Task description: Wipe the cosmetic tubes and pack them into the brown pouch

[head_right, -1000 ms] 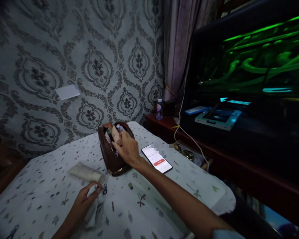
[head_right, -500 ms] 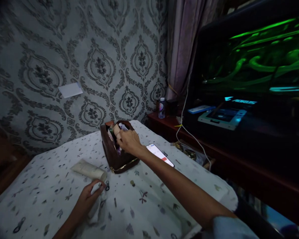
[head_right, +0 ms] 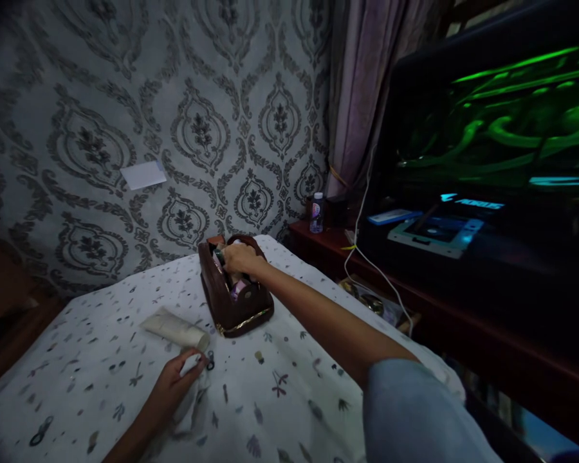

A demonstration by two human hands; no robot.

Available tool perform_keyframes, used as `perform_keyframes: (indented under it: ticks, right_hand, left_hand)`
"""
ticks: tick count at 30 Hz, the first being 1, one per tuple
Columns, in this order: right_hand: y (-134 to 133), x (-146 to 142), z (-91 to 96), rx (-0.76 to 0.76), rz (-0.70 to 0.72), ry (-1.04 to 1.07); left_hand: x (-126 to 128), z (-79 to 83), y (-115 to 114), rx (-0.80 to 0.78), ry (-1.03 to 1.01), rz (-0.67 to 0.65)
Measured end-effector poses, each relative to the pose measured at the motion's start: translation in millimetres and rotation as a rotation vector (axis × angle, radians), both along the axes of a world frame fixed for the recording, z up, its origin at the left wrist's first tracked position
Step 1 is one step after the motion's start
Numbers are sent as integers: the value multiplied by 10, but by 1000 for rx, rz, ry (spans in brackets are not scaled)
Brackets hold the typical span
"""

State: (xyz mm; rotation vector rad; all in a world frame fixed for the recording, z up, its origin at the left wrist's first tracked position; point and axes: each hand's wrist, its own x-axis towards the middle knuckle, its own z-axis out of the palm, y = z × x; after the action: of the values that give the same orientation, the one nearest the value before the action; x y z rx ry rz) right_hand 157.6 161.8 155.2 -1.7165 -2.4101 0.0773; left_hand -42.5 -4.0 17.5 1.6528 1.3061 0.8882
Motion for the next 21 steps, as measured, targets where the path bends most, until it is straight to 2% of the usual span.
perform_keyframes:
  ticks: [5,11,16,21]
  right_hand:
    - [191,-24,-71,-60,55,-80]
    - [130,7,-162,-1,123,-134]
    - [85,16,-188,27,129,-110]
    - [187,40,-247,111,76,-22]
  left_hand:
    - [-21,-55,31,-9,24,-31]
    - [-41,-115,54,30,22,-38]
    - [-20,-56,36,50,-39,-31]
    - [-24,9,26,31,-136,15]
